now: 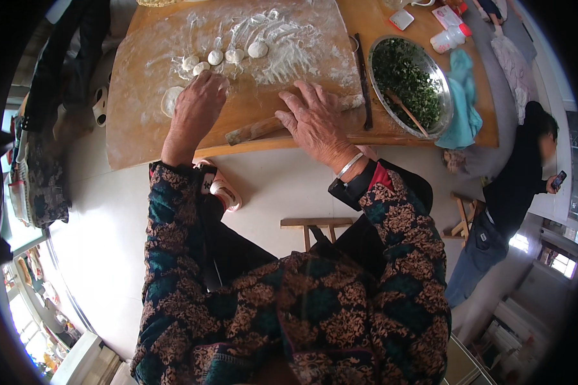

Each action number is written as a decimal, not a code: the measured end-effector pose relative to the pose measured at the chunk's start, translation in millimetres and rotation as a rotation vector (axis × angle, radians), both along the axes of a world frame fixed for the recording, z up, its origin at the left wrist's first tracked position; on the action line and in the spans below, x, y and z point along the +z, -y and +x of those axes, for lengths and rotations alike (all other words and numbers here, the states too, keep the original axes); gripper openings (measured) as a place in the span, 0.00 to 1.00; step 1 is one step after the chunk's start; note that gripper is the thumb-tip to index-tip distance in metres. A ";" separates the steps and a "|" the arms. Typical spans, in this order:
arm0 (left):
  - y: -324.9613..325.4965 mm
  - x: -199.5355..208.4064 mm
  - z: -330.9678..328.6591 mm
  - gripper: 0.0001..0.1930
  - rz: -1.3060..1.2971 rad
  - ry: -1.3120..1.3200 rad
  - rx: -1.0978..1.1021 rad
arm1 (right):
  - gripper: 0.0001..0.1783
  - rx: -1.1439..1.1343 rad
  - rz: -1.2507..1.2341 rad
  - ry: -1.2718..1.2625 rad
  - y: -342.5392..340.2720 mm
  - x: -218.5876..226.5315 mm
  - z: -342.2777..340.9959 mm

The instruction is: The person rolls small dough balls into flat circles using a rolling pin, scoops green filling onto each wrapper, and folds them into dumplings. The finished dumplings are placed in a circular arrangement on a wooden board.

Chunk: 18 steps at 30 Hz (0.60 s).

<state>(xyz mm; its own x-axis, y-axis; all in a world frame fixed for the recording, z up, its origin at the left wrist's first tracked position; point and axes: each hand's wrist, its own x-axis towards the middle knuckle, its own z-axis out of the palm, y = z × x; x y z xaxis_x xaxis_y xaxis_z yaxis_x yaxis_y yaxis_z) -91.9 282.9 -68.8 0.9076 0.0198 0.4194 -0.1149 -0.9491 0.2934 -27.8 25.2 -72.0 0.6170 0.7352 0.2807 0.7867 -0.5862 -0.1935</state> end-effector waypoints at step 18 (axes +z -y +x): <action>17.5 6.7 -9.6 0.18 -0.329 -0.268 -0.243 | 0.28 -0.010 0.108 0.237 -56.9 -14.7 69.5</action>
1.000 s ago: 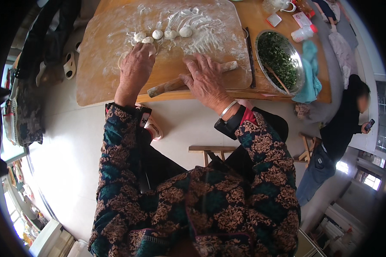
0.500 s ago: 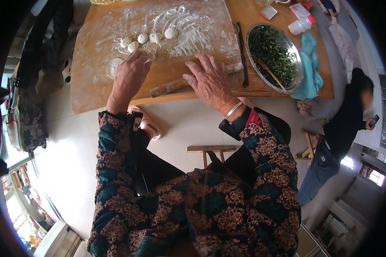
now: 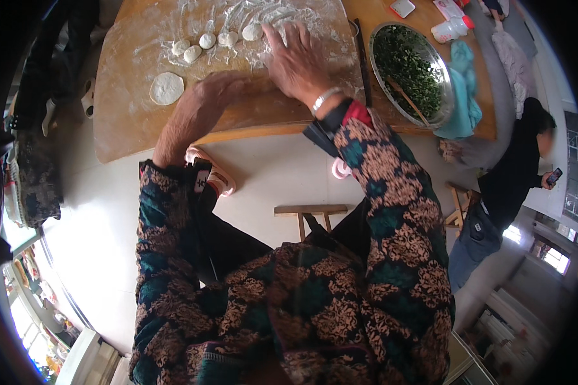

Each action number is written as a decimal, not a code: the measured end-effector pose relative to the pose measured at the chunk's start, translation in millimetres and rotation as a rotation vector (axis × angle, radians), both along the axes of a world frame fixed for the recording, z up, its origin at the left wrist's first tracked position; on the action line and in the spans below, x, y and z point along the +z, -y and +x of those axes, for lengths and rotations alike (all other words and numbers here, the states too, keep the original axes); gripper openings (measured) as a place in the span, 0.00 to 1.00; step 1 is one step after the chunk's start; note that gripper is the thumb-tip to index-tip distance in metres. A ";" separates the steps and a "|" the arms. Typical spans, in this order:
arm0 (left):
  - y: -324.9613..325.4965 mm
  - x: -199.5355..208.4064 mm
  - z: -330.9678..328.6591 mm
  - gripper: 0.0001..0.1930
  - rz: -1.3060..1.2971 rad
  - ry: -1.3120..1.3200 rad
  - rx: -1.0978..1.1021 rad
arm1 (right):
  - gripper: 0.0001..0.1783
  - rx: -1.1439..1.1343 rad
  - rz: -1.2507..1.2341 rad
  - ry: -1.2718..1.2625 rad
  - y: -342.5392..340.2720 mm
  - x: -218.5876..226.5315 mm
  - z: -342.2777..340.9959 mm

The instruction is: The person rolls small dough balls into flat circles using a rolling pin, scoops green filling onto each wrapper, and folds them into dumplings. The finished dumplings are placed in a circular arrangement on a wooden board.

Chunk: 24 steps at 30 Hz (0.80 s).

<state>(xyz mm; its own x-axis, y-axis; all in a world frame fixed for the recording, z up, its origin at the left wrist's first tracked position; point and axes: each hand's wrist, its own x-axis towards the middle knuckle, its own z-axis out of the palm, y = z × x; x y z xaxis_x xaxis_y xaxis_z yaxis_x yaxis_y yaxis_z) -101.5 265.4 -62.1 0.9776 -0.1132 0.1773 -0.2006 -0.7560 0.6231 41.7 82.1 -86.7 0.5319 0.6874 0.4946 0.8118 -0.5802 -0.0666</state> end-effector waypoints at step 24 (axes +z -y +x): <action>4.1 -3.4 35.3 0.12 0.018 0.045 0.171 | 0.32 0.020 -0.113 -0.217 3.3 7.2 -6.0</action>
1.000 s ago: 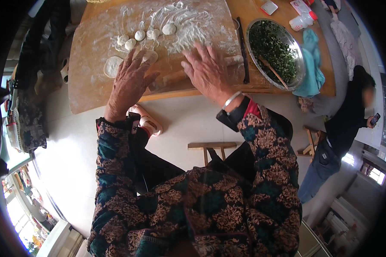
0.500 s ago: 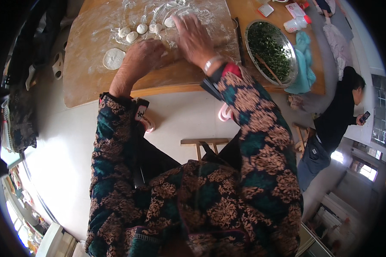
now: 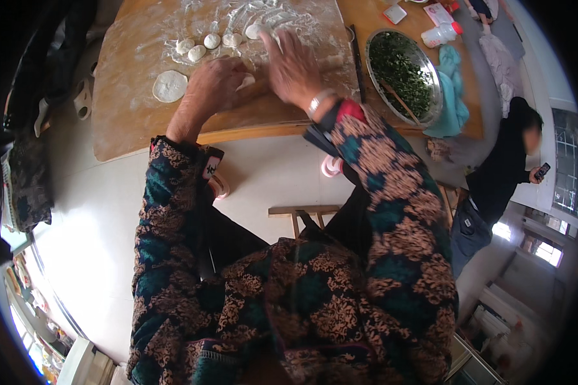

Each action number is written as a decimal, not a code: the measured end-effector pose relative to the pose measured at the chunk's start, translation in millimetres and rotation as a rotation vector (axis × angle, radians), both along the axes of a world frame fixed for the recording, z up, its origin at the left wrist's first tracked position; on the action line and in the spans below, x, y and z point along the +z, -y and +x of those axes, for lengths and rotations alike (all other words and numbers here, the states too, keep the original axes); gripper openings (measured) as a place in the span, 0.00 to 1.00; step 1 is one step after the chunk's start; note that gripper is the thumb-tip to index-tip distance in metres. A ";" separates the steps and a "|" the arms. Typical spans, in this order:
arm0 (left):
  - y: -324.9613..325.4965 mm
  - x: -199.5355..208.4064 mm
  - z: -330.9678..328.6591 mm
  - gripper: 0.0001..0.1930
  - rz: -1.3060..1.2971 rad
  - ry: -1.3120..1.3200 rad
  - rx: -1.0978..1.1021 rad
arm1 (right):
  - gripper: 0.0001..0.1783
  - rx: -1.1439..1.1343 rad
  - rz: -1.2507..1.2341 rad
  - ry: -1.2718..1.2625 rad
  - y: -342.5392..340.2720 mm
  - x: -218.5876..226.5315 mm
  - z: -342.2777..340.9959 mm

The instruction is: The person rolls small dough balls into flat circles using a rolling pin, scoops green filling onto each wrapper, and folds them into dumplings. The finished dumplings are placed in a circular arrangement on a wooden board.

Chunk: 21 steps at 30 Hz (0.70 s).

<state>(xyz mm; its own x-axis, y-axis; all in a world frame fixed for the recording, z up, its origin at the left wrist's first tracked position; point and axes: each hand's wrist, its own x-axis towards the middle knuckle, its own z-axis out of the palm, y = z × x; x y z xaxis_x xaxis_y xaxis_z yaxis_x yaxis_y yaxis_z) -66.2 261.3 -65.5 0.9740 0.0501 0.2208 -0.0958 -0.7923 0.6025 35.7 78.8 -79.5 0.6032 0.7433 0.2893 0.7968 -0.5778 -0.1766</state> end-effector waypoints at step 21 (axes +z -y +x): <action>-7.5 0.8 -23.2 0.14 -0.252 -0.310 0.073 | 0.33 0.062 0.009 0.097 25.0 -5.1 -18.8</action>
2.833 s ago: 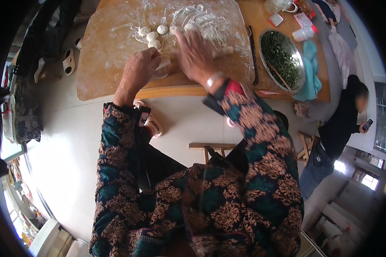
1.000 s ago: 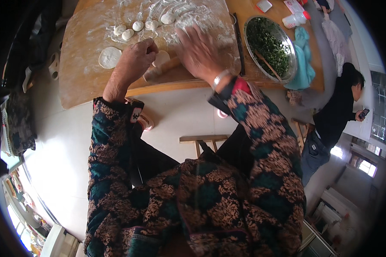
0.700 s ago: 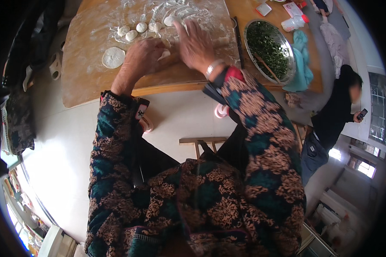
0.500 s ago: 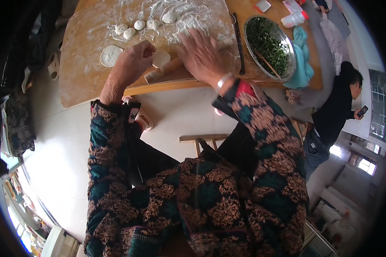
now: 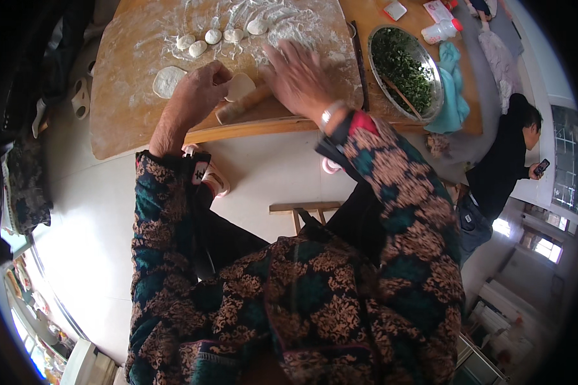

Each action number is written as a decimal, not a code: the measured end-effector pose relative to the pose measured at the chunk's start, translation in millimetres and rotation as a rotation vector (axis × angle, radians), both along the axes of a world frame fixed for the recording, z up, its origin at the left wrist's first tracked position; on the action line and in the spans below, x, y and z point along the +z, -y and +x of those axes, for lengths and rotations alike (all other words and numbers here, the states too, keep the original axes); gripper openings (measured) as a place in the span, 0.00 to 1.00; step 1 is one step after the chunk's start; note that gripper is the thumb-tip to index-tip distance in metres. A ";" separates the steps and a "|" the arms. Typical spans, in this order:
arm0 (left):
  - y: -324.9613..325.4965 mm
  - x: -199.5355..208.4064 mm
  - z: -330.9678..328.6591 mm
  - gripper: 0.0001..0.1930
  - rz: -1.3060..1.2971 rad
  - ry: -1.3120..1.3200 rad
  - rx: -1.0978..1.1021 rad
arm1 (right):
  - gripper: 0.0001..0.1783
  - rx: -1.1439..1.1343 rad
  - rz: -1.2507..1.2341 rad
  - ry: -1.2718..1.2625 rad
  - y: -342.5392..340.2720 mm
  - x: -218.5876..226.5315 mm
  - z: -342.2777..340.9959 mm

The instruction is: The person rolls small dough balls into flat circles using a rolling pin, scoops green filling onto each wrapper, and folds them into dumplings. The finished dumplings are placed in a circular arrangement on a wooden board.

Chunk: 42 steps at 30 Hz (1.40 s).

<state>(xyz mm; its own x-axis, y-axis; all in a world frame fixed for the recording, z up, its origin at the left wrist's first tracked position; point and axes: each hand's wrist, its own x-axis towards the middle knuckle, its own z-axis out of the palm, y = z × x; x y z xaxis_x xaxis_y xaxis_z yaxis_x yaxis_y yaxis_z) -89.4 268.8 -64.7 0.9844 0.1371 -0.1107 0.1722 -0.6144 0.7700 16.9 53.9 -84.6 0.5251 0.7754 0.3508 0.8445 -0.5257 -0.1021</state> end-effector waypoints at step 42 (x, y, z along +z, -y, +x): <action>-4.5 -2.7 -7.4 0.16 -0.034 -0.016 0.063 | 0.31 0.008 -0.089 0.027 10.2 -2.9 -13.4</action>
<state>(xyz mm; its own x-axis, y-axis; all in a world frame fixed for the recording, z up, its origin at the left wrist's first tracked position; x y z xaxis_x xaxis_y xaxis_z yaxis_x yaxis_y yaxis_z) -96.7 273.3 -67.4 0.9719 0.1947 -0.1322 0.2223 -0.5756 0.7869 3.4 43.7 -87.5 0.5097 0.8083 0.2947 0.8507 -0.5247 -0.0323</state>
